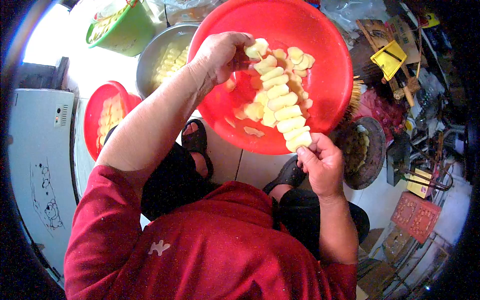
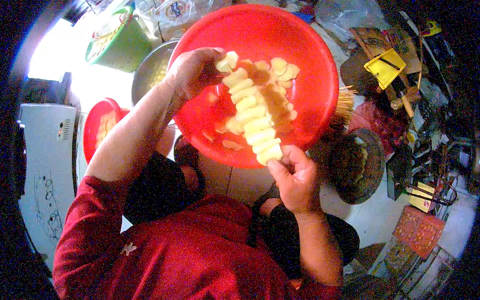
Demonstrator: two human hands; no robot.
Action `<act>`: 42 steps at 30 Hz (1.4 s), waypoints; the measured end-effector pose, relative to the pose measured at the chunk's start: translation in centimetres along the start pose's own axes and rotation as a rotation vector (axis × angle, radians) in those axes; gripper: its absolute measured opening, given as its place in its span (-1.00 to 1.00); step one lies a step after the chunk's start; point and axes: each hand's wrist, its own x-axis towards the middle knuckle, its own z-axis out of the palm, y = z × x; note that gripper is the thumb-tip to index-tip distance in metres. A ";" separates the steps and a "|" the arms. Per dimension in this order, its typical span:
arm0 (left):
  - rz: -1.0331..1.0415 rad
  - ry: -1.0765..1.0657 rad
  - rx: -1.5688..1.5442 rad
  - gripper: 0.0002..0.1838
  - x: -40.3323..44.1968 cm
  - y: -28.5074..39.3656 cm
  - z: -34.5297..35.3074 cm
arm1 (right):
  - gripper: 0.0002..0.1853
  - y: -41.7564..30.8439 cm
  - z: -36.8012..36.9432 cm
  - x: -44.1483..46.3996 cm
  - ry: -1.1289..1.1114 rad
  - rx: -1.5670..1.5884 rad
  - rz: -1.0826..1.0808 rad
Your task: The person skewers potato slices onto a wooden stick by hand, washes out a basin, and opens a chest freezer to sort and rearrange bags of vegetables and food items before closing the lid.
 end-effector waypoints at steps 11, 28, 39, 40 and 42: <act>-0.127 -0.154 0.198 -0.67 -0.2 -0.4 -0.1 | -0.84 0.8 0.3 0.0 0.038 0.017 0.026; -0.009 -0.148 -0.046 -0.63 -2.1 -1.6 2.5 | -0.83 0.7 0.6 0.4 0.075 0.052 0.023; 0.075 -0.146 0.073 -0.58 -1.6 -1.7 2.4 | -0.80 1.2 0.4 0.4 0.080 0.093 0.083; 0.063 -0.148 0.098 -0.60 -1.7 -1.6 2.4 | -0.80 1.2 0.3 0.4 0.075 0.088 0.089; 0.048 -0.148 0.024 -0.60 -1.5 -1.9 2.3 | -0.80 1.0 0.4 0.4 0.075 0.103 0.083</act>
